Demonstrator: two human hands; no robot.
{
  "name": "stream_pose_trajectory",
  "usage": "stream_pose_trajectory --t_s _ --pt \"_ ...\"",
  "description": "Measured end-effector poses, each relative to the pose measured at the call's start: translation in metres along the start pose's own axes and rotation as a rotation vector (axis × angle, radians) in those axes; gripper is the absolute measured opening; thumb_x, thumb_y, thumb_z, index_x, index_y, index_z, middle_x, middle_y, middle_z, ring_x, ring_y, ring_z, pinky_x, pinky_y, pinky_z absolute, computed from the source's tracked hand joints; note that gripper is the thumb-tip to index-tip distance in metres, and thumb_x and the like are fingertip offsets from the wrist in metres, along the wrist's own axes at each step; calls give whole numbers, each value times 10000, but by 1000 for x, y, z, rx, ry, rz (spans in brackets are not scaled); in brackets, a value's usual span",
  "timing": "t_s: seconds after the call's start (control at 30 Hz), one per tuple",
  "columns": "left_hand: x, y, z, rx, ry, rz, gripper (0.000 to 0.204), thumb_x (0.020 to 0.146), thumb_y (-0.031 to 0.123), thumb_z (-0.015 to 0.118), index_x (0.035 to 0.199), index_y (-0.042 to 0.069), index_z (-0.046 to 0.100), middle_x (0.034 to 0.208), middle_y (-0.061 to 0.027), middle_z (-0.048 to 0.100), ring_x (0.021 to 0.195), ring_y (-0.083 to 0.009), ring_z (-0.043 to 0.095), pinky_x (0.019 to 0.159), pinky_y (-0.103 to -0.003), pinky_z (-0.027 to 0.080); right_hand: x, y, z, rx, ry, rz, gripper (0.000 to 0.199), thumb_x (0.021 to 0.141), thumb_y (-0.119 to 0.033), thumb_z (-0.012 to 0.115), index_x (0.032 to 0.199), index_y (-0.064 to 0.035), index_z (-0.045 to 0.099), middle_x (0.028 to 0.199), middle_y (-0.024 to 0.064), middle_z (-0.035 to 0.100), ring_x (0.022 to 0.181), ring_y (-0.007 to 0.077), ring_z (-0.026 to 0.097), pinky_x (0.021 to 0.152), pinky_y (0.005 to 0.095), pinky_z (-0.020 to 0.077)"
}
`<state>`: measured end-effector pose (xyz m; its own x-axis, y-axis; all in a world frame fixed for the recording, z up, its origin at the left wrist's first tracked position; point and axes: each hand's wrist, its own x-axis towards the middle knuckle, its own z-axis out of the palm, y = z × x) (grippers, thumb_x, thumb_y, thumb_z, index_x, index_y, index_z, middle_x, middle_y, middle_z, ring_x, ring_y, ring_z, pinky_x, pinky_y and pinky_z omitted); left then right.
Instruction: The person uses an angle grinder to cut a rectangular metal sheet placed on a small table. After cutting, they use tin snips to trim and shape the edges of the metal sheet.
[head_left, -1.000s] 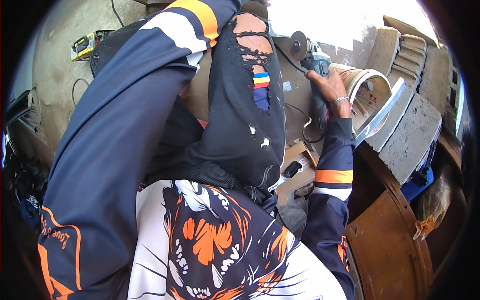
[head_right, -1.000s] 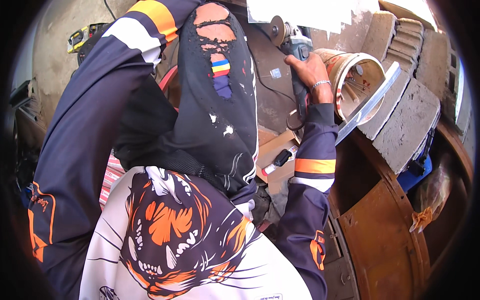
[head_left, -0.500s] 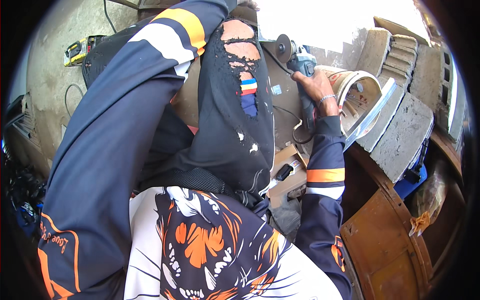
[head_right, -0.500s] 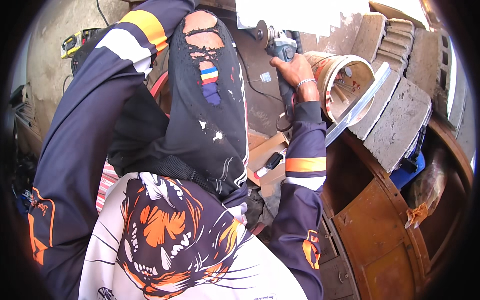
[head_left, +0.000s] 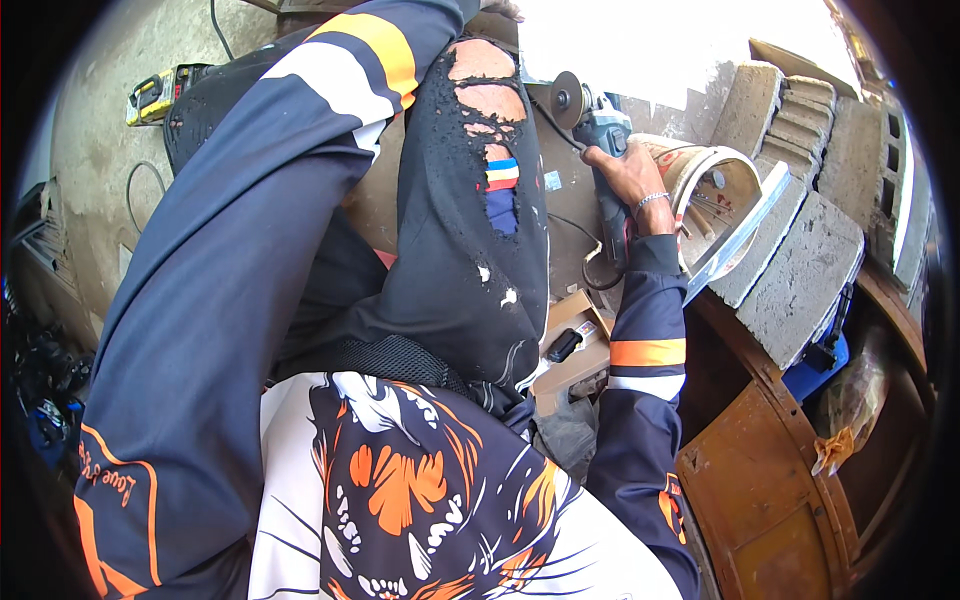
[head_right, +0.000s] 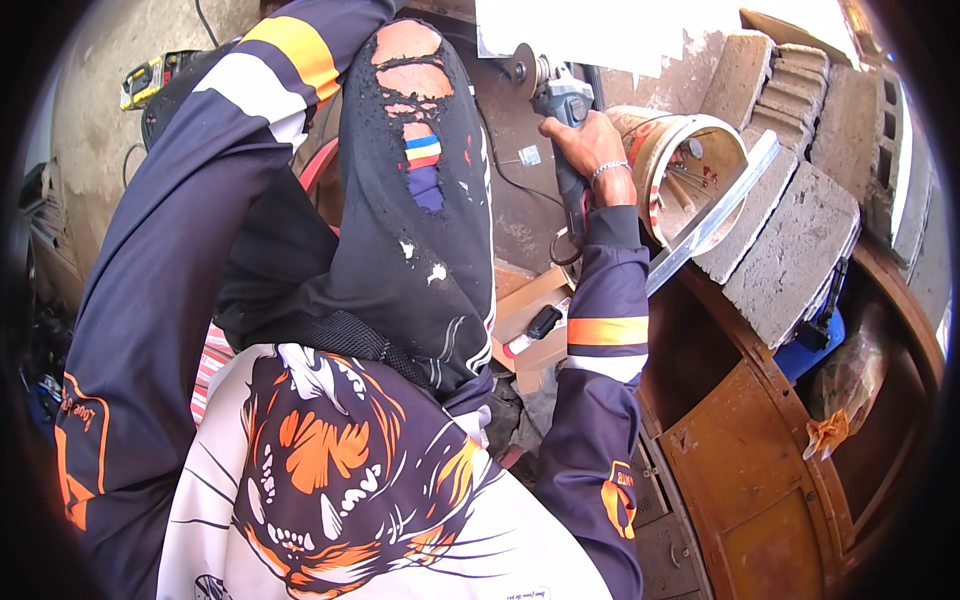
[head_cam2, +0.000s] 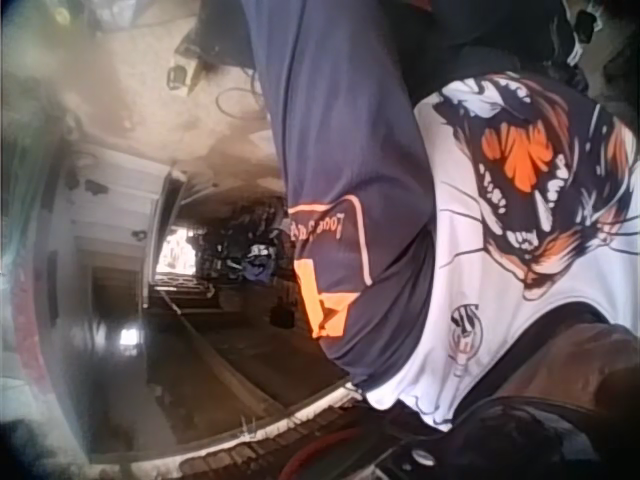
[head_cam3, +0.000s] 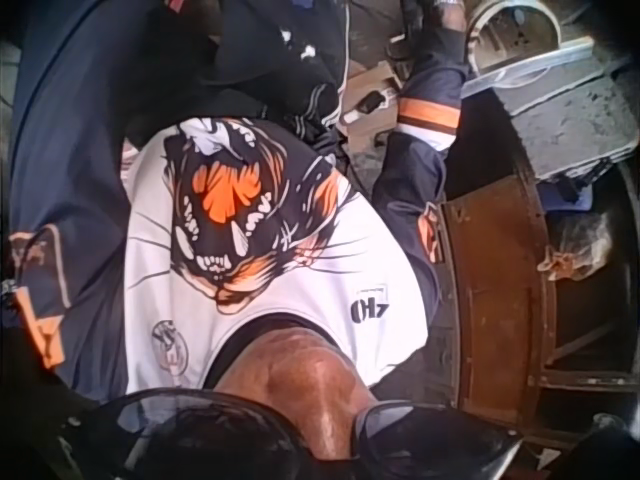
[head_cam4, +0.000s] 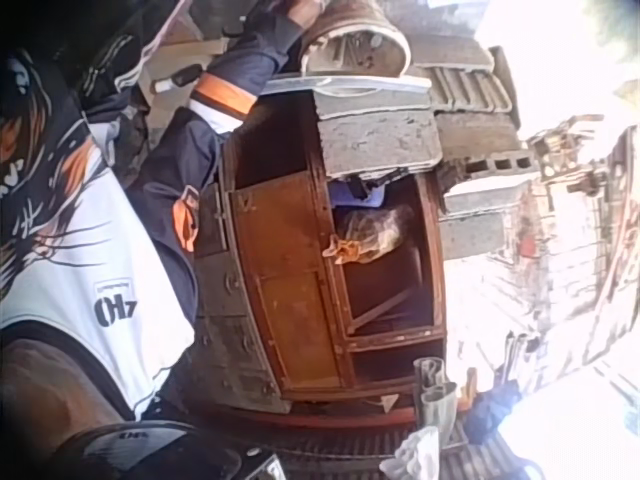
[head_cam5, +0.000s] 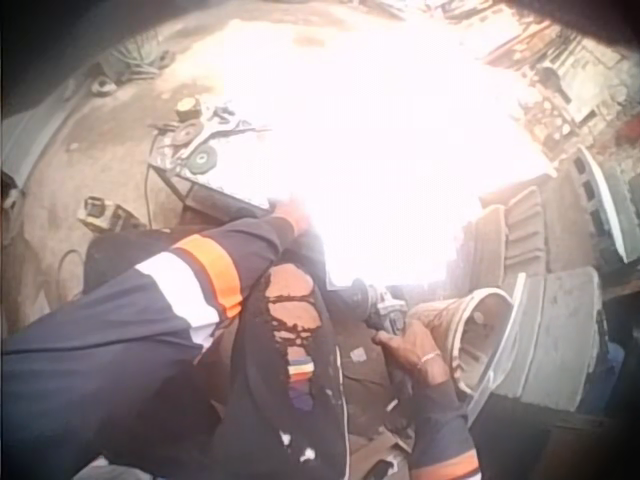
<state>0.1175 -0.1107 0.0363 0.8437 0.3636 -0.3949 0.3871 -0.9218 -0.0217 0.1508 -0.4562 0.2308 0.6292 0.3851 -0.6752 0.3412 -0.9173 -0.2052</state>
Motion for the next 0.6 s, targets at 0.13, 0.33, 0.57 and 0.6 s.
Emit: stream_pose_trajectory --t_s 0.13,0.33,0.57,0.6 --pt "10 1 19 58 70 24 301 931 203 517 1148 112 704 1297 -164 594 1225 -369 535 900 -684 450 4 1 3 -15 -1 4 767 623 -519 692 926 185 652 911 344 666 898 394 686 829 417 519" --pt "23 -18 34 -61 59 48 291 929 206 521 1129 118 713 1242 -142 633 1184 -337 574 896 -653 465 9 -9 1 -11 3 -17 764 631 -523 685 902 191 657 881 347 665 872 398 691 816 417 522" --pt "-9 5 -6 -11 94 -27 301 930 240 512 1115 122 718 1195 -145 656 1164 -330 590 890 -639 459 9 -6 1 -14 -9 11 779 631 -534 684 895 198 653 873 363 656 871 406 690 814 428 523" --pt "-2 -6 6 -34 87 -17 306 930 238 510 1128 122 713 1210 -146 649 1174 -332 583 892 -660 447 9 -11 0 -30 -15 -7 781 631 -536 683 895 198 653 873 364 656 873 408 690 813 430 523"
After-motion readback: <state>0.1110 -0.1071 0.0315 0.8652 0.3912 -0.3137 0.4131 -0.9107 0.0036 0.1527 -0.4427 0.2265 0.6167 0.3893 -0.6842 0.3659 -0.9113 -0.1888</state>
